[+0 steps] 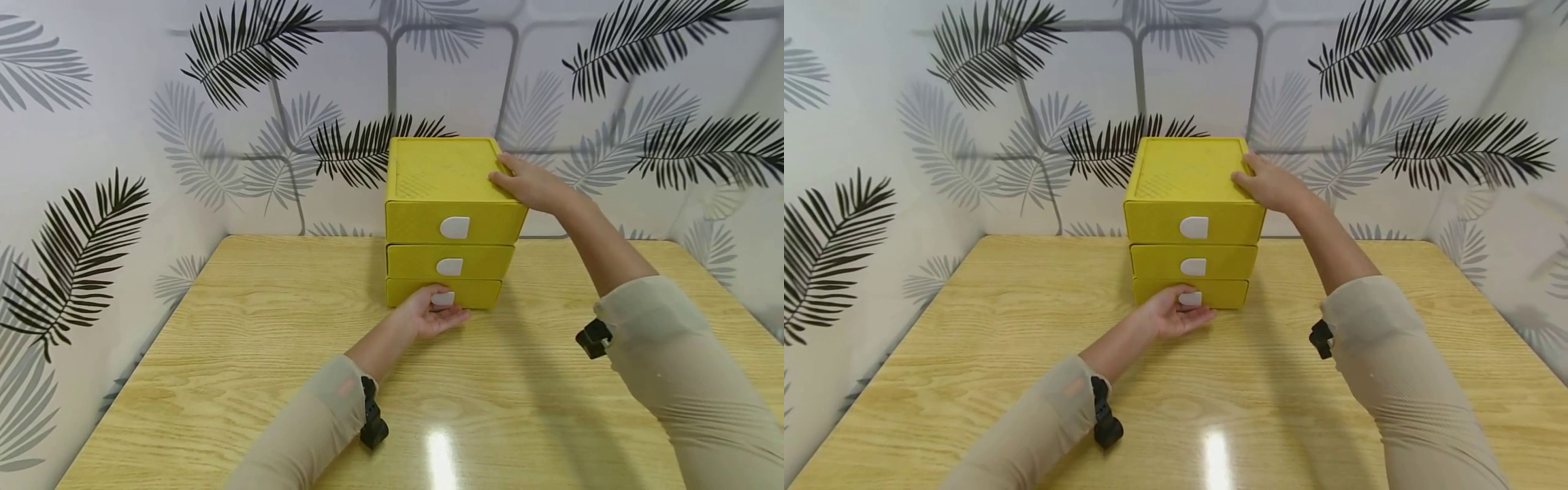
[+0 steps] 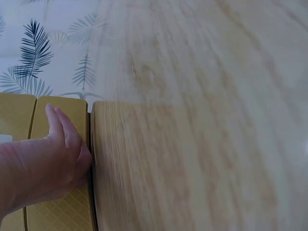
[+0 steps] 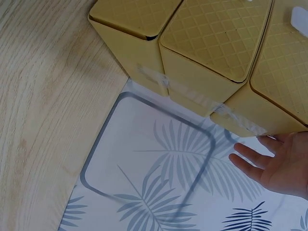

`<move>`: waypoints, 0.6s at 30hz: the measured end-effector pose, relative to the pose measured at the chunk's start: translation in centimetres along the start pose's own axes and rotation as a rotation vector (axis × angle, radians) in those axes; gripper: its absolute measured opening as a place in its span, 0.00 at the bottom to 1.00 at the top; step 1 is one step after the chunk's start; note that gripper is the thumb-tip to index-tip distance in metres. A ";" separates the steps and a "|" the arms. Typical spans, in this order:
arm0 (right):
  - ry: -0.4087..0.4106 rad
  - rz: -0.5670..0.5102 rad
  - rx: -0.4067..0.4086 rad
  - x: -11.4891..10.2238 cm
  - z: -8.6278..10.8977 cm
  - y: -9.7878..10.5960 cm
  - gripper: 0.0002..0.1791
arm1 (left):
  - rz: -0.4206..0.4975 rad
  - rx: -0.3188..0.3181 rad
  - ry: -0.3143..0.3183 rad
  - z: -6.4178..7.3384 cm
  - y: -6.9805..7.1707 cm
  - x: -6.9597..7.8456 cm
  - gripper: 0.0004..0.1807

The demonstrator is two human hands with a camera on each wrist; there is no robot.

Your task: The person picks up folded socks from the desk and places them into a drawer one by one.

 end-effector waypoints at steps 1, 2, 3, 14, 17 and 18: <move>0.000 -0.002 0.000 0.0 0.0 0.0 0.36 | -0.002 0.000 -0.003 0.0 0.0 0.0 0.21; -0.001 -0.002 -0.001 -0.1 0.0 0.0 0.36 | -0.003 0.001 -0.004 0.0 0.0 0.1 0.21; -0.004 -0.003 -0.003 -0.1 0.1 0.0 0.36 | -0.003 0.002 -0.001 0.0 0.0 0.1 0.22; -0.007 0.009 -0.030 0.0 -0.4 0.0 0.36 | -0.325 -0.088 0.049 -0.1 1.4 1.2 0.25; -0.010 0.018 -0.043 0.2 -0.6 0.1 0.37 | -0.491 -0.121 0.050 0.5 2.1 2.4 0.27; -0.014 0.022 -0.046 0.2 -0.6 0.1 0.37 | -0.552 -0.130 0.044 0.8 2.4 3.0 0.28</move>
Point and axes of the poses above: each hand's wrist, its own z-axis away from the middle knuckle, its own y-axis out of the back of the hand, x = y × z, the point moved 5 cm from there along -z, towards the middle knuckle, and after that the axes turned 6 degrees about -y, right-handed, at the moved point
